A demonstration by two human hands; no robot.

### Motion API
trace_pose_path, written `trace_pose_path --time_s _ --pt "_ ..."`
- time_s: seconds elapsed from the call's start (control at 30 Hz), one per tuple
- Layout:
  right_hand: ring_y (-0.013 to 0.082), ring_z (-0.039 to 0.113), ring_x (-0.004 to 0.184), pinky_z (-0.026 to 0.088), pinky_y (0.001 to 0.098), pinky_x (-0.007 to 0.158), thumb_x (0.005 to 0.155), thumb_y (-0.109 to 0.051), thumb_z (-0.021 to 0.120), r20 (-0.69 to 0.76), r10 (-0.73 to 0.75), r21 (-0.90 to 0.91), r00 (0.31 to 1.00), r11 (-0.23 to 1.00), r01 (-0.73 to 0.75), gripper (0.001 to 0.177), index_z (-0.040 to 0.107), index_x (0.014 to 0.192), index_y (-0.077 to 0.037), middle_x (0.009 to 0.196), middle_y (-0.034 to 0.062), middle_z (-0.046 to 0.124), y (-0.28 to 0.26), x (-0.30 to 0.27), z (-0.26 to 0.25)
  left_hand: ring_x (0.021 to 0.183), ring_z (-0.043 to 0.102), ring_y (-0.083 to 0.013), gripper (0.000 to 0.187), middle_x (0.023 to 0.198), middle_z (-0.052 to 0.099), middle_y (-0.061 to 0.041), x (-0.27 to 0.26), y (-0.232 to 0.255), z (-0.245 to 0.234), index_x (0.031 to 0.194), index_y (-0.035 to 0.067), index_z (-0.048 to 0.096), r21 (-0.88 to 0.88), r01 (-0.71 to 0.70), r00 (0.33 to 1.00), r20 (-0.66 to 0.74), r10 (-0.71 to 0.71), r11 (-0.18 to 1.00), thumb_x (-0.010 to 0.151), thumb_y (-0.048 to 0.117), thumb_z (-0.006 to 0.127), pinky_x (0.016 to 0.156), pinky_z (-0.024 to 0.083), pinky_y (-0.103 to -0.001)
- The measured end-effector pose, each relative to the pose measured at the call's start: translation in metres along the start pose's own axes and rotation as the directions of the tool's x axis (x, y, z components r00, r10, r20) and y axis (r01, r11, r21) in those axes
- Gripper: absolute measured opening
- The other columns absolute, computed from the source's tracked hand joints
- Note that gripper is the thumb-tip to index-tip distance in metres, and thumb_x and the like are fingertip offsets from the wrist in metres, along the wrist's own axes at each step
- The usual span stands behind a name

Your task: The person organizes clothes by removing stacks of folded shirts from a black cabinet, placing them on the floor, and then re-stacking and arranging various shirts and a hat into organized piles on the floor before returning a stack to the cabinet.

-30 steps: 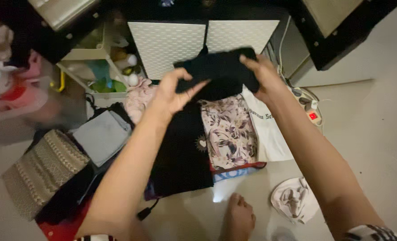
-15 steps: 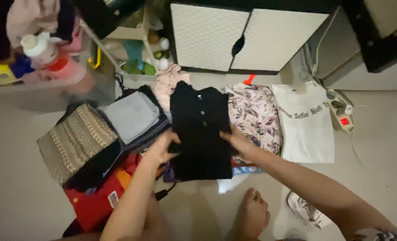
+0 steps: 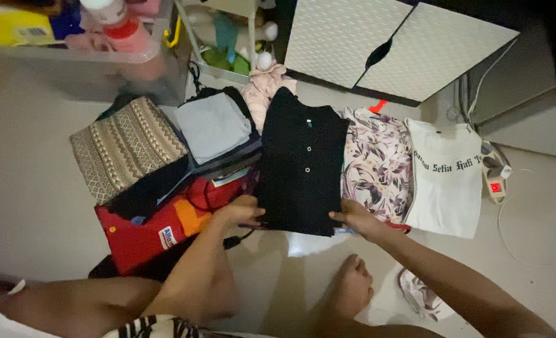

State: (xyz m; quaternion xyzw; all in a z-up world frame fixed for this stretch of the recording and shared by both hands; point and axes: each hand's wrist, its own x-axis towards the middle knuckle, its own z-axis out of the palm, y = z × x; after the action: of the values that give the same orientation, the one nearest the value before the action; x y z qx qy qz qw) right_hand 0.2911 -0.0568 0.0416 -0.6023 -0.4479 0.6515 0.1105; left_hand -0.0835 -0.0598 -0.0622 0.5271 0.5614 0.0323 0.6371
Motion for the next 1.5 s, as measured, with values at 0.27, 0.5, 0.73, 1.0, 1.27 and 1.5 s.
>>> trace_pose_path --time_s 0.27,0.5,0.73,1.0,1.27,1.5 --pt "0.0187 0.066 0.083 0.063 0.0333 0.07 0.089 -0.013 0.07 0.008 0.052 -0.016 0.999 0.999 -0.052 0.041 0.059 0.126 0.0 0.105 0.0099 0.067 0.011 -0.006 0.014 0.111 0.06 -0.0412 0.043 0.123 0.065 -0.026 0.035 -0.042 0.005 0.117 -0.002 0.068 0.674 -0.252 0.951 0.039 0.307 0.694 0.099 0.037 0.063 0.094 0.049 -0.046" --pt "0.0214 0.068 0.079 0.061 0.0361 0.061 0.085 -0.017 0.077 -0.155 0.033 -0.228 0.987 0.971 -0.068 0.049 0.055 0.123 0.004 0.1 0.0138 0.067 0.053 0.038 0.018 0.099 0.075 -0.0351 0.048 0.122 0.07 -0.028 -0.011 0.013 0.023 0.127 -0.008 0.059 -0.148 0.071 0.958 -0.265 -0.108 0.986 0.089 0.019 0.073 0.079 0.064 -0.043" --pt "0.0306 0.069 0.074 0.058 0.0395 0.062 0.081 -0.023 0.081 -0.37 0.007 -0.216 0.929 0.972 -0.093 0.059 0.048 0.122 0.005 0.093 0.0161 0.063 0.064 0.033 0.02 0.129 0.058 -0.0447 0.1 0.154 0.039 -0.031 -0.038 0.04 0.026 0.155 -0.007 0.025 -0.521 0.105 0.98 -0.09 -0.177 0.847 0.079 0.025 0.082 0.095 0.059 -0.051" --pt "0.0149 0.055 0.072 0.056 0.033 0.07 0.088 -0.039 0.075 -0.085 0.273 0.165 0.958 0.952 -0.257 0.053 0.058 0.124 -0.004 0.089 0.0057 0.054 0.018 0.0 0.017 0.138 0.054 -0.0359 0.112 0.163 0.026 -0.018 -0.077 0.087 0.016 0.162 0.006 0.015 -0.603 0.3 0.941 0.058 -0.335 0.739 0.079 0.028 0.087 0.11 0.049 -0.044" --pt "0.0206 0.057 0.09 0.055 0.0343 0.078 0.092 -0.028 0.07 -0.104 0.308 0.257 0.946 0.927 -0.274 0.042 0.045 0.124 -0.016 0.108 0.0053 0.062 -0.014 -0.022 0.036 0.136 0.05 -0.034 0.124 0.165 0.018 -0.02 -0.063 0.084 0.019 0.163 0.006 -0.002 -0.821 0.219 0.968 0.117 -0.22 0.527 0.077 0.011 0.088 0.099 0.056 -0.038" --pt "0.0248 0.061 0.1 0.058 0.0436 0.08 0.087 -0.007 0.075 -0.151 0.095 0.252 0.984 0.966 -0.055 0.057 0.043 0.131 0.007 0.118 0.0191 0.056 0.008 -0.008 0.03 0.118 0.064 -0.0311 0.126 0.163 0.022 -0.021 -0.071 0.072 0.014 0.161 0.006 -0.004 -0.844 0.183 0.977 0.101 -0.186 0.504 0.073 0.011 0.087 0.095 0.062 -0.039"
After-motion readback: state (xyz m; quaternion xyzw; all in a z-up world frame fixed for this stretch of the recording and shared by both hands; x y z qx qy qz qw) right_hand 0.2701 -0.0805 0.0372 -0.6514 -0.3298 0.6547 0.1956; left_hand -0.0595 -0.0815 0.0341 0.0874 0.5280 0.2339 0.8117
